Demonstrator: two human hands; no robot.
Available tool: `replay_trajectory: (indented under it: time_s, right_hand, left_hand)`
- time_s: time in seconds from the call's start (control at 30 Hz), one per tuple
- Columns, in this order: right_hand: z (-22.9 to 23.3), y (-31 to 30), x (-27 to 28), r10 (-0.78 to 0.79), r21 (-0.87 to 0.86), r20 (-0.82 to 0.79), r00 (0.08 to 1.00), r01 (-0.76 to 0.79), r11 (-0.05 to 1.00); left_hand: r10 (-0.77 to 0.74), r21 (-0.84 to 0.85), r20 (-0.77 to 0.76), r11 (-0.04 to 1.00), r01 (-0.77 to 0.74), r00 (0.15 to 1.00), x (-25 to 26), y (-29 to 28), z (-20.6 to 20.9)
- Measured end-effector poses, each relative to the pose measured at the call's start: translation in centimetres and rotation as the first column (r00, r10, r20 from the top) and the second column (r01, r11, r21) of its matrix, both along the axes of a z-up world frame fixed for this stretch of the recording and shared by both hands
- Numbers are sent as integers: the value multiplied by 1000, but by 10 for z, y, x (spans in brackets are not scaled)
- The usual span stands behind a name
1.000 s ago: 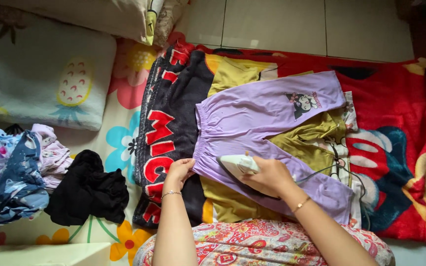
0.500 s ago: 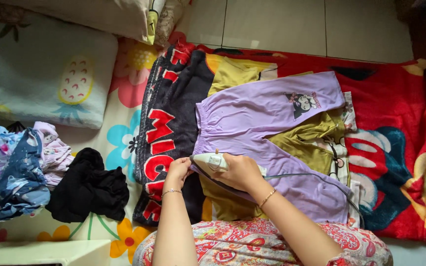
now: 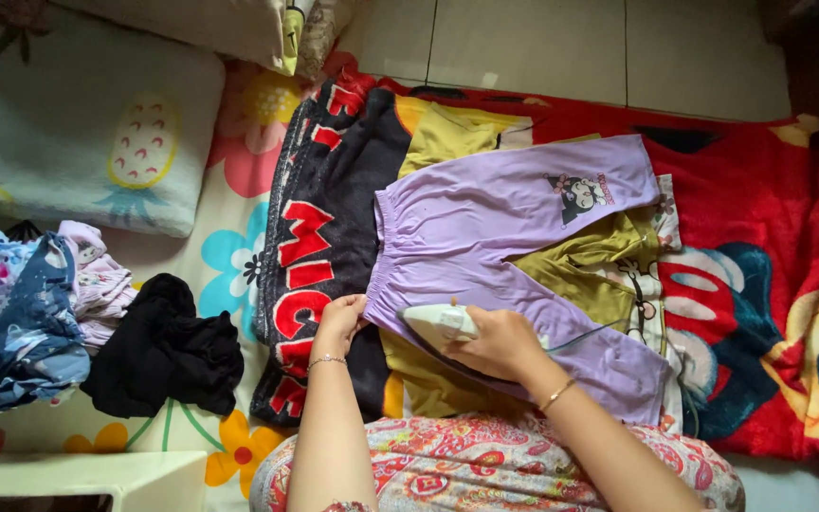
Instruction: Ironing various pieces of children's clothing on a blanket spread on the floor.
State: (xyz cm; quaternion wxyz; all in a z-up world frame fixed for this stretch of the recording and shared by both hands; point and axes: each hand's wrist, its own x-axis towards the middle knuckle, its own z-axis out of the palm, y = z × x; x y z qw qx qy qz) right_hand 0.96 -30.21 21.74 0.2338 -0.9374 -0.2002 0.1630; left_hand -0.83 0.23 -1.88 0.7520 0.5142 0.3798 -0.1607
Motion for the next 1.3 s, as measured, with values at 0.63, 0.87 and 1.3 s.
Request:
replay_trajectory:
  time_s: [0.63, 0.87, 1.3]
  right_hand:
    - [-7, -24, 5, -436, -166, -45, 899, 424, 890]
    - [7, -9, 12, -229, -79, 7, 973, 229, 970]
    - [0, -12, 12, -367, -56, 7, 930, 367, 929]
  left_hand:
    - [-1, 10, -3, 1000, 1, 1000, 1, 1, -8]
    - [2, 41, -27, 999, -1, 1000, 3, 0, 6]
    - [-17, 39, -14, 999, 18, 1000, 2, 1, -3]
